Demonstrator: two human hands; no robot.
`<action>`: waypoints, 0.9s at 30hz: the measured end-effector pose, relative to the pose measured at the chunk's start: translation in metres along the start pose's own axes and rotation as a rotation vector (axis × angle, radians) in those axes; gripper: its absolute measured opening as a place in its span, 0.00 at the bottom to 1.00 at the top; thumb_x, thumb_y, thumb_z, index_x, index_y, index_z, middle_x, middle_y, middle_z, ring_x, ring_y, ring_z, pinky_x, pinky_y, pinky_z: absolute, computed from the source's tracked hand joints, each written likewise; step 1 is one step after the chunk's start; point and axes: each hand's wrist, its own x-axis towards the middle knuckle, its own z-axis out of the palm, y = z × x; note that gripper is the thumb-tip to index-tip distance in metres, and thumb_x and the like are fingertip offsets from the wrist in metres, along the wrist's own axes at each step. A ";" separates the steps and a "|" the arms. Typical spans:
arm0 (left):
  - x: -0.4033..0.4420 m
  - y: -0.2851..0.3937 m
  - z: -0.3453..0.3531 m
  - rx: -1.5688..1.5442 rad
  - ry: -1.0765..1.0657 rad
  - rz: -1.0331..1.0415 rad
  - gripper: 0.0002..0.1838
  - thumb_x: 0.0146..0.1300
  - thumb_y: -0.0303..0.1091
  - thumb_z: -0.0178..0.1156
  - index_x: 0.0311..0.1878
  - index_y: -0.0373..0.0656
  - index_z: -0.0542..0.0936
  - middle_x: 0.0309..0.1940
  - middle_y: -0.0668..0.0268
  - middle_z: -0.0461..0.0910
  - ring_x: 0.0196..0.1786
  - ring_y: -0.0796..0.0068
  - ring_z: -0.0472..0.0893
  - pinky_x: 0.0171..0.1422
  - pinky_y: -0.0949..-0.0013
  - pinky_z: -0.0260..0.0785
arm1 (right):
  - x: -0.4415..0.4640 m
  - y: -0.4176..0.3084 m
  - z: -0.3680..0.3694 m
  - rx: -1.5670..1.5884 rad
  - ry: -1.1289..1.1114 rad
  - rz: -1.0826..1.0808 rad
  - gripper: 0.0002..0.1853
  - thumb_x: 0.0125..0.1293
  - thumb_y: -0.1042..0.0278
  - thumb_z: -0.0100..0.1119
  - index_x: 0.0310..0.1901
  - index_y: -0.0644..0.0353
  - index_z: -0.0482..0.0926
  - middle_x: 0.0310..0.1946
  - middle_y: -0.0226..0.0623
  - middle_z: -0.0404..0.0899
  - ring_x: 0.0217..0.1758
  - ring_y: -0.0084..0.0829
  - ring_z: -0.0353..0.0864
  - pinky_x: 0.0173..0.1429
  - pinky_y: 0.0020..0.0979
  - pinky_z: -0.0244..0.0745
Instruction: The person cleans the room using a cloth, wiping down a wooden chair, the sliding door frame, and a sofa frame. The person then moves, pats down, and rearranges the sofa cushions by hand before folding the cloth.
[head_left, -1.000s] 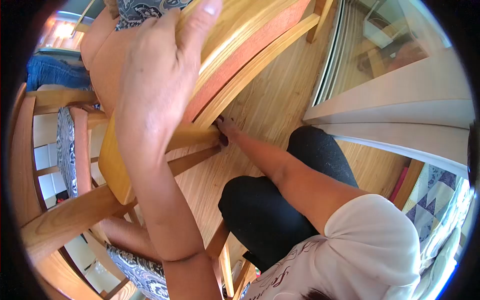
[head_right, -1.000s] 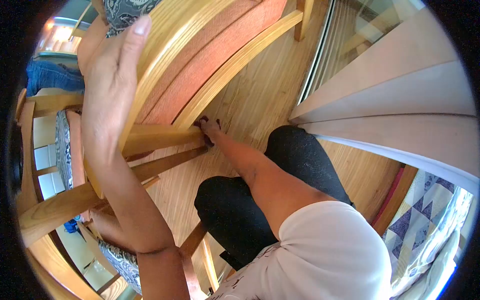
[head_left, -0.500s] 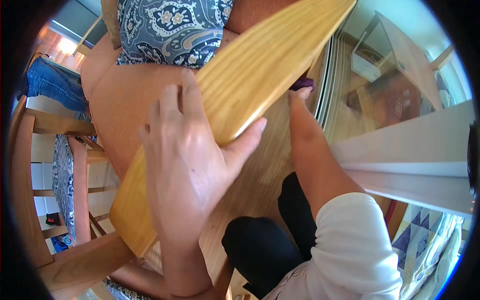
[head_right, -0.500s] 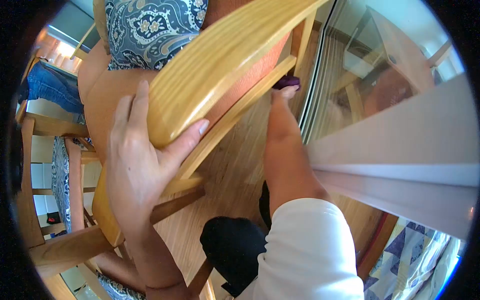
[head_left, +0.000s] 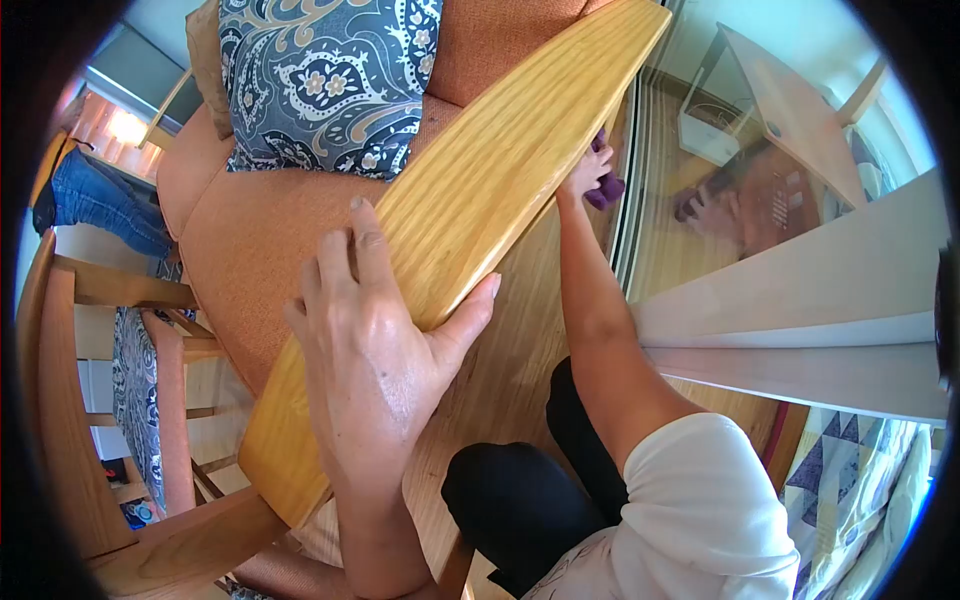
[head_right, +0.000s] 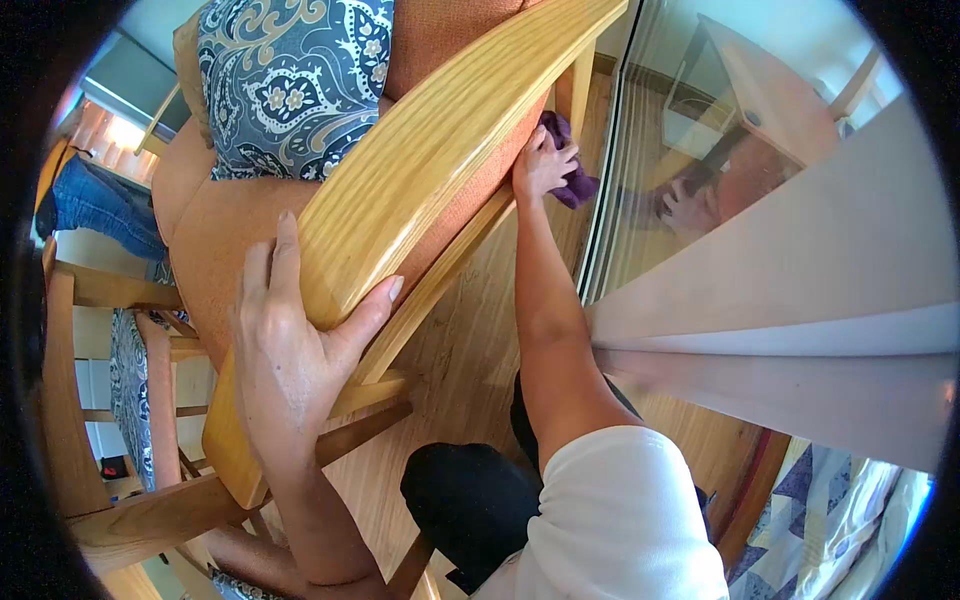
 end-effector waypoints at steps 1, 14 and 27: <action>0.000 -0.001 0.000 0.002 -0.003 0.007 0.42 0.48 0.50 0.72 0.56 0.23 0.71 0.38 0.46 0.73 0.39 0.48 0.78 0.42 0.54 0.71 | 0.002 -0.004 -0.002 0.037 -0.036 0.039 0.21 0.70 0.48 0.46 0.45 0.57 0.81 0.62 0.46 0.59 0.57 0.54 0.65 0.52 0.56 0.69; 0.001 0.001 -0.005 0.003 -0.073 -0.054 0.46 0.52 0.60 0.65 0.58 0.24 0.69 0.43 0.49 0.73 0.46 0.50 0.75 0.46 0.49 0.68 | 0.009 -0.028 -0.040 1.103 0.338 0.203 0.19 0.73 0.59 0.45 0.50 0.68 0.75 0.44 0.45 0.80 0.46 0.37 0.80 0.47 0.38 0.75; 0.001 0.001 -0.004 -0.005 -0.059 -0.059 0.46 0.51 0.63 0.65 0.57 0.26 0.71 0.42 0.50 0.74 0.46 0.51 0.76 0.45 0.47 0.68 | 0.030 -0.136 -0.125 1.792 -0.376 0.265 0.23 0.75 0.50 0.38 0.55 0.61 0.70 0.51 0.43 0.76 0.53 0.41 0.77 0.56 0.41 0.76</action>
